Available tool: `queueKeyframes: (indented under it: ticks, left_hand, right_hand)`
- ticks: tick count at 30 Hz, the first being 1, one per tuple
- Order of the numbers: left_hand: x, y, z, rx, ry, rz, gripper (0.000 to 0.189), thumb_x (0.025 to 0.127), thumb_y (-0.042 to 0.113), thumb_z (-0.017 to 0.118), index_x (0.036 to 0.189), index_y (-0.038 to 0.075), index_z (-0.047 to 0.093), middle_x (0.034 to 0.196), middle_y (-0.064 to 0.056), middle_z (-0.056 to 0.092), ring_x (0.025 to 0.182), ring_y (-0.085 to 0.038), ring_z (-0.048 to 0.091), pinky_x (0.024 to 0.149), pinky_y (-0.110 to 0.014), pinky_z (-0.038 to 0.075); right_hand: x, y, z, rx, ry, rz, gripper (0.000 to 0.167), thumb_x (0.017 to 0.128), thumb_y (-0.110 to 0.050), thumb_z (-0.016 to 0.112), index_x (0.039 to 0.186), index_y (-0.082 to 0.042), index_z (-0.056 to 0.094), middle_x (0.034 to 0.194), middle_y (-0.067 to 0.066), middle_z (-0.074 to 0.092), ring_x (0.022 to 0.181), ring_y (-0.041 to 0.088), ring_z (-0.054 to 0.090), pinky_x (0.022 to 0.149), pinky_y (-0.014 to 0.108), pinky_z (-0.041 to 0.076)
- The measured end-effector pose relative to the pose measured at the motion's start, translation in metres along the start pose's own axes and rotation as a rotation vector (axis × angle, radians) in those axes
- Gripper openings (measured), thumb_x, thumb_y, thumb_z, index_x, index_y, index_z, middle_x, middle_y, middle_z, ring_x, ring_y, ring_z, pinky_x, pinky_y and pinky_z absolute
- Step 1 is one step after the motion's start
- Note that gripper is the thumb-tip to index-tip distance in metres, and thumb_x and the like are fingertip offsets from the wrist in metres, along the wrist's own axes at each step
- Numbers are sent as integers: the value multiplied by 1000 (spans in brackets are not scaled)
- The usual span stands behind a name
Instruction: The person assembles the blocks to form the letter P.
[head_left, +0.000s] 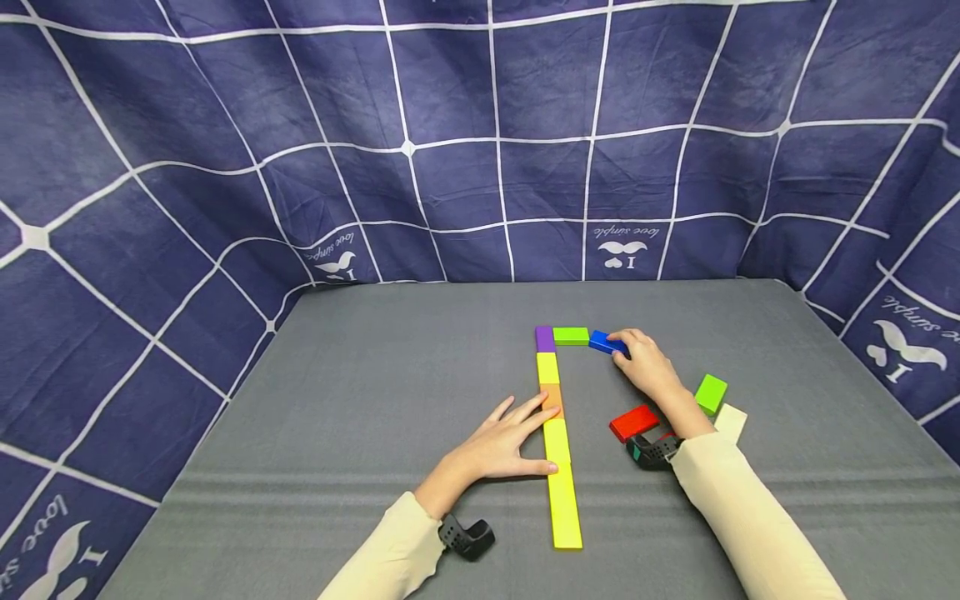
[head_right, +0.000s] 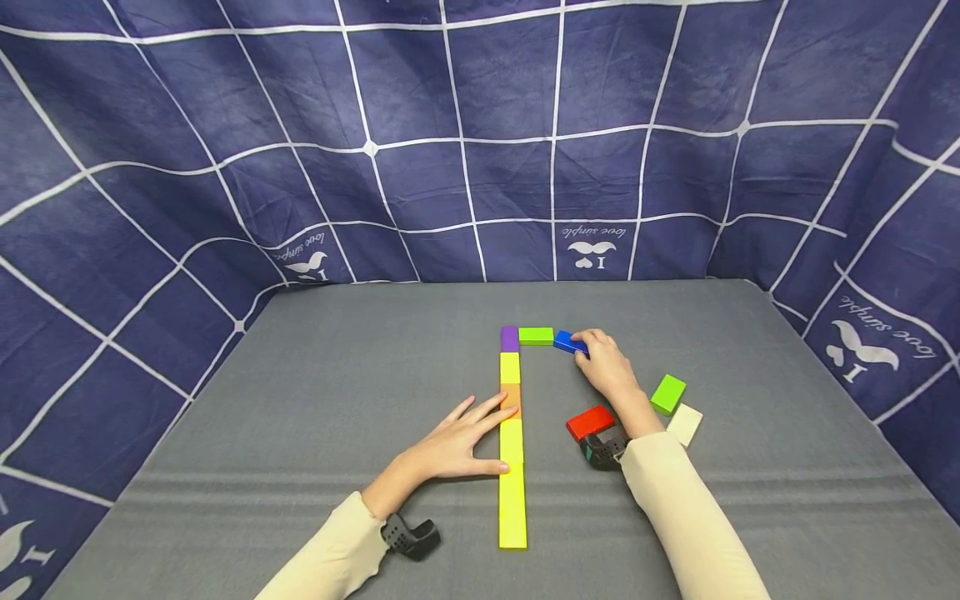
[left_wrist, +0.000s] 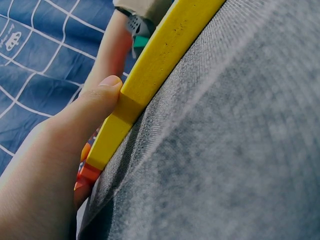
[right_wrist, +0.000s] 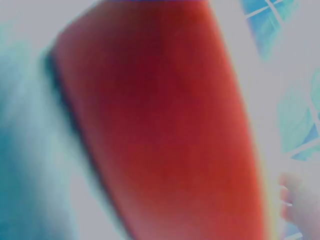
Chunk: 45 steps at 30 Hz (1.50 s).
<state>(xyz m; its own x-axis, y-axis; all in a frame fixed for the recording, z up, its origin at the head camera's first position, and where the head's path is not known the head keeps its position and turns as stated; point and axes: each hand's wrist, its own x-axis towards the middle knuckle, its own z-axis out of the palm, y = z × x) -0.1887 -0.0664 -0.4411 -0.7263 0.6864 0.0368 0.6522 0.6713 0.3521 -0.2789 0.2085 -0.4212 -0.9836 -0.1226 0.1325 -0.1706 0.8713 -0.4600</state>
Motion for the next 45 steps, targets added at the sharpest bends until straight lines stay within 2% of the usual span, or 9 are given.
queueKeyframes:
  ticks: [6,11,17,24,27,30,34,40,45]
  left_hand:
    - [0,-1,1,-9,10,6,78,80,60,53,145,32,21,154,7,12,139,-11,22,115,-43,10]
    - [0,-1,2,-12,5,6,78,80,61,53,145,32,20,154,7,11,139,-11,22,116,-42,10]
    - [1,-2,2,-3,12,13,78,80,60,52,145,32,20,154,7,11,139,-11,22,115,-43,11]
    - [0,-2,2,-6,5,12,78,80,60,53,145,32,20,154,7,11,139,-10,22,116,-42,10]
    - [0,-2,1,-17,2,3,78,80,60,54,144,32,21,154,9,11,139,-10,22,116,-41,9]
    - [0,-2,1,-24,-1,0,78,79,60,54,144,32,21,154,9,10,139,-9,22,116,-41,8]
    - [0,-1,1,-9,4,10,78,80,60,54,145,31,21,154,7,11,139,-11,24,116,-42,9]
    - [0,0,-1,-4,5,8,79,79,60,54,145,30,22,154,7,12,139,-11,24,116,-42,10]
    - [1,0,-1,-18,-12,-4,79,79,60,54,145,31,21,154,8,11,139,-10,21,116,-40,8]
  right_hand:
    - [-19,12,-14,-22,15,60,33,91,-16,48,122,-7,53,129,23,45,120,42,40,89,68,33]
    - [-41,21,-25,-61,74,41,32,90,-16,49,119,-4,55,124,26,49,115,45,43,90,62,35]
    - [-68,32,-36,-108,143,57,30,90,-18,49,116,-4,56,122,25,50,110,45,46,83,60,38]
    - [-97,42,-44,-174,230,147,31,90,-23,49,111,0,56,114,27,49,99,44,47,69,56,39]
    - [-103,43,-45,-197,232,207,37,89,-28,49,110,2,55,111,28,49,94,45,48,64,55,38]
    - [-106,43,-44,-202,203,250,43,88,-33,50,111,3,53,107,29,49,89,46,49,62,53,37]
    - [-104,41,-40,-184,180,254,46,88,-36,50,115,2,51,105,29,50,84,43,51,59,49,37]
    - [-93,35,-29,-122,182,182,41,88,-24,49,119,2,51,116,28,48,97,45,50,69,56,41]
    - [-79,30,-18,-22,187,71,37,87,-12,47,120,4,52,118,28,48,103,45,48,82,57,40]
